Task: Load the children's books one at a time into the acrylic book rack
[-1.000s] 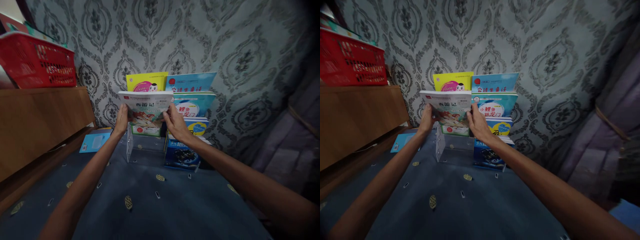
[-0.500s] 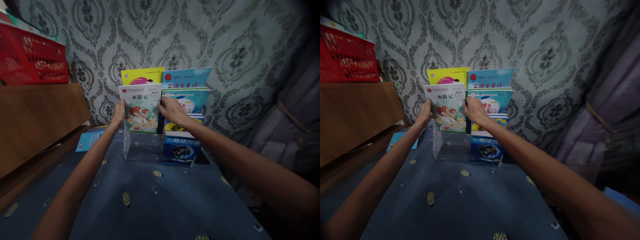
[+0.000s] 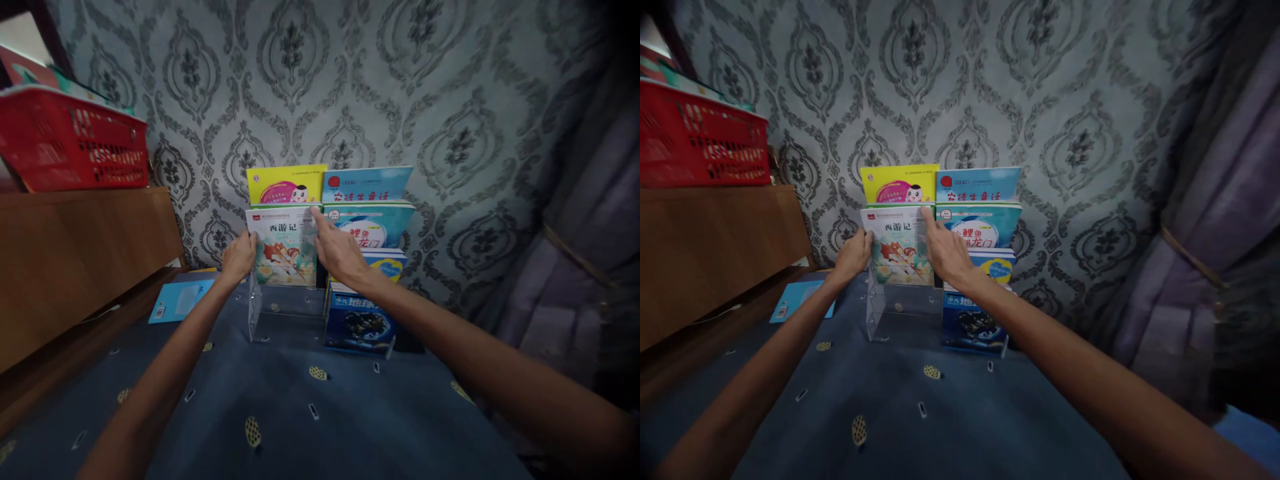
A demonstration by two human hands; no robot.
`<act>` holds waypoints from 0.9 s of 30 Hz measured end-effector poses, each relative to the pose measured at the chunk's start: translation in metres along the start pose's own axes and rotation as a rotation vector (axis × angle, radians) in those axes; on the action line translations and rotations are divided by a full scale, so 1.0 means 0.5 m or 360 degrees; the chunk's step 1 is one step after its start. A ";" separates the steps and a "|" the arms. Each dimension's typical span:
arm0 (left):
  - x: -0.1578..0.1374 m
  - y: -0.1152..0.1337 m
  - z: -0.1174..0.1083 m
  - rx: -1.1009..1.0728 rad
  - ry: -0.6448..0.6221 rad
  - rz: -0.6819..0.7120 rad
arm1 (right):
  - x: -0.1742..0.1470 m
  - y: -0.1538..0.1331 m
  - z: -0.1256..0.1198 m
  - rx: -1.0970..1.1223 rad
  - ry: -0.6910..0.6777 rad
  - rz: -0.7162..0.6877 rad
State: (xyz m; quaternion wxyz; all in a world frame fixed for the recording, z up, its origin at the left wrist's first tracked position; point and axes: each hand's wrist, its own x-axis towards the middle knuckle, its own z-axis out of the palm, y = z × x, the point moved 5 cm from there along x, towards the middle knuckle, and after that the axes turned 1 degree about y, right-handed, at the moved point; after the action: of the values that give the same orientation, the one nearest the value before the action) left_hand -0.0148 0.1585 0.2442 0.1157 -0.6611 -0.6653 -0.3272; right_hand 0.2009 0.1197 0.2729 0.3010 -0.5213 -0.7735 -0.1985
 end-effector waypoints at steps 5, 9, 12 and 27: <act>0.002 0.016 0.003 0.0044 -0.0006 0.0042 | -0.010 -0.021 -0.004 -0.0132 -0.0063 -0.0057; 0.004 0.019 0.003 0.0038 0.0027 0.0042 | -0.011 -0.024 -0.003 -0.0164 -0.0079 -0.0050; 0.004 0.020 0.002 0.0035 0.0035 0.0048 | -0.014 -0.026 -0.001 -0.0199 -0.0080 -0.0066; 0.005 0.021 -0.004 0.0113 -0.0165 0.0022 | -0.015 -0.052 0.018 -0.0255 -0.0089 -0.0182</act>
State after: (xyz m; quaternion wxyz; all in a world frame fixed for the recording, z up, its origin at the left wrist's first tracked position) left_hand -0.0054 0.1584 0.2499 0.1066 -0.6771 -0.6770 -0.2679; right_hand 0.1765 0.1102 0.2615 0.2249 -0.5040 -0.7917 -0.2619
